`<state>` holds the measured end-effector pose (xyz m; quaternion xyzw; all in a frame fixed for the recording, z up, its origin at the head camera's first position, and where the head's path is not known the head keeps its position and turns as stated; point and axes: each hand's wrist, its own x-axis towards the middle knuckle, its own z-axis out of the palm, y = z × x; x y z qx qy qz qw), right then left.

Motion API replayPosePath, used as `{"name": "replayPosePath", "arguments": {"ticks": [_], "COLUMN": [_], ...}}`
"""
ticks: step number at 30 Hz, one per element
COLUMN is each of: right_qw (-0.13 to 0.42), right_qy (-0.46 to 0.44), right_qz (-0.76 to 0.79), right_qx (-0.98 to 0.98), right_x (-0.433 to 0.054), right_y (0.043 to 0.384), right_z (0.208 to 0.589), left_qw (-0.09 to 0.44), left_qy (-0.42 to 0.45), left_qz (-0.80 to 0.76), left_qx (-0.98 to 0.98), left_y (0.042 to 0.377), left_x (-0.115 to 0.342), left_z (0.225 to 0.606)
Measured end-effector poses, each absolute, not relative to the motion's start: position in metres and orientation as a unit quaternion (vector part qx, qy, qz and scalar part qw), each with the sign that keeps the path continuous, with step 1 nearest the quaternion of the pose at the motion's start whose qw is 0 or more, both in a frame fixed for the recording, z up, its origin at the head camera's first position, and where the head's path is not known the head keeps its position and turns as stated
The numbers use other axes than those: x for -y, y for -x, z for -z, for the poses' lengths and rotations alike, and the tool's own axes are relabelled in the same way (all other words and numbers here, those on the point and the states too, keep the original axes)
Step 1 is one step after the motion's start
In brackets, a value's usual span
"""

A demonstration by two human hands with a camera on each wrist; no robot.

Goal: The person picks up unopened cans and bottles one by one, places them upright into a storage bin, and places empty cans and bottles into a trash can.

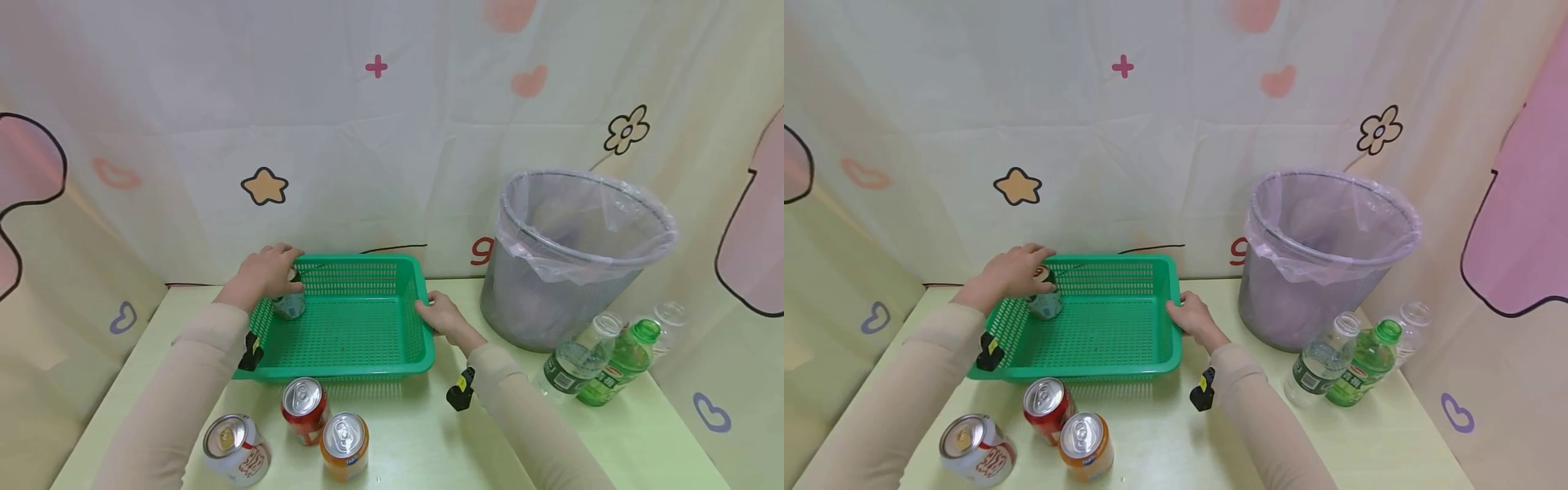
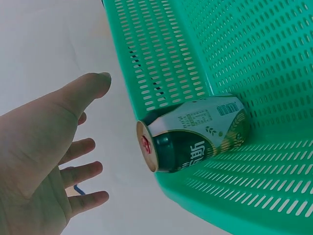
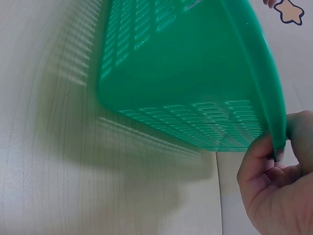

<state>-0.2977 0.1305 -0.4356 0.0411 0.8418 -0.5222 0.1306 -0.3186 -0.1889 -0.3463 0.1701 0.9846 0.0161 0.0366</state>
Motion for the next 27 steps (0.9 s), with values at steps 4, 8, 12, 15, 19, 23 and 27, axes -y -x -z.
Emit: {"name": "replayPosePath", "arguments": {"ticks": [4, 8, 12, 15, 19, 23, 27], "right_qw": [0.129, 0.131, 0.13, 0.129, 0.13, 0.129, 0.128], "right_qy": [-0.043, -0.045, -0.048, -0.048, -0.049, -0.049, -0.049], "right_qz": [0.525, 0.528, 0.526, 0.524, 0.522, 0.522, 0.522], "right_qx": [-0.84, -0.838, -0.839, -0.841, -0.841, -0.842, -0.842], "right_x": [-0.131, -0.131, -0.131, -0.131, -0.13, -0.13, -0.13], "right_y": [0.297, 0.298, 0.299, 0.3, 0.299, 0.299, 0.3], "right_z": [0.435, 0.436, 0.438, 0.439, 0.44, 0.44, 0.441], "left_qw": [0.022, 0.014, 0.004, -0.009, -0.026, -0.036, -0.045], "left_qy": [-0.181, -0.188, -0.2, -0.208, -0.217, -0.225, -0.236], "left_qz": [-0.015, -0.007, 0.005, 0.005, 0.0, -0.006, -0.002], "left_qx": [-0.983, -0.982, -0.98, -0.978, -0.976, -0.974, -0.971], "left_y": [0.312, 0.305, 0.296, 0.29, 0.282, 0.274, 0.266], "left_x": [0.188, 0.188, 0.187, 0.188, 0.191, 0.193, 0.192], "left_z": [0.343, 0.342, 0.343, 0.344, 0.347, 0.347, 0.345]}}
